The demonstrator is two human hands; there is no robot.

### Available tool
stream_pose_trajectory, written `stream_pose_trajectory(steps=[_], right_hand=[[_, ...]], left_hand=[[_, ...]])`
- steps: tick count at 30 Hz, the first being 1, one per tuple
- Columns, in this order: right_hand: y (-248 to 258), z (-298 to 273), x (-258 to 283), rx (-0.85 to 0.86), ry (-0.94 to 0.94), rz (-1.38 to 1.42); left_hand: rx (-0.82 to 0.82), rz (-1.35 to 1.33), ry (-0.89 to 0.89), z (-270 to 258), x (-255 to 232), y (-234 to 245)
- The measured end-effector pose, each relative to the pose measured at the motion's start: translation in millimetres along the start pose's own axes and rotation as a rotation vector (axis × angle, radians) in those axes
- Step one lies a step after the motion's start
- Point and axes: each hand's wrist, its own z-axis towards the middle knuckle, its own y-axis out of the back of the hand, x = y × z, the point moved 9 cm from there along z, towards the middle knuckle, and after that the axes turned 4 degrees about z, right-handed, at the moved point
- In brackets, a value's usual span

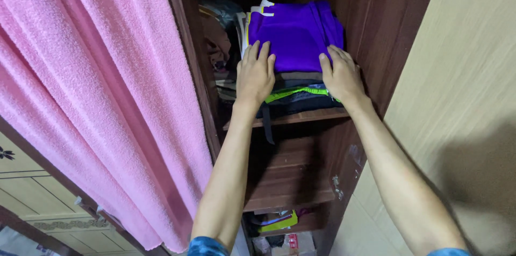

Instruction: The person folds and places several garments into a wooden closet. They handle a purple garment, a dark blue garment, a pair of jeans, and a light-colored shirt, stacking them on shelves inside the closet.

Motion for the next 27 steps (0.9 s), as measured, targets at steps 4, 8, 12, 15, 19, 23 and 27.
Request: stream_pose_trajectory(steps=[4,8,12,15,19,23,27], right_hand=[[13,-15,6,-0.138,0.057,-0.070],[31,-33,24,-0.189,0.014,-0.103],[41,-54,42,-0.220,0.017,-0.109],[44,-71,46,-0.227,0.020,-0.095],[41,-94,41,-0.233,0.058,-0.119],[39,-113,40,-0.258,0.111,-0.126],[44,-130,53,-0.243,0.123,-0.102]], left_hand=[[-0.073,-0.037,-0.043,-24,-11,15],[-0.138,-0.037,-0.089,-36,-14,22],[-0.203,-0.014,-0.104,-51,-16,27],[-0.220,-0.034,-0.106,-62,-17,28],[-0.220,-0.047,-0.098,-80,-23,38],[-0.211,-0.056,-0.093,-92,-24,39],[-0.197,-0.041,-0.080,-104,-22,37]])
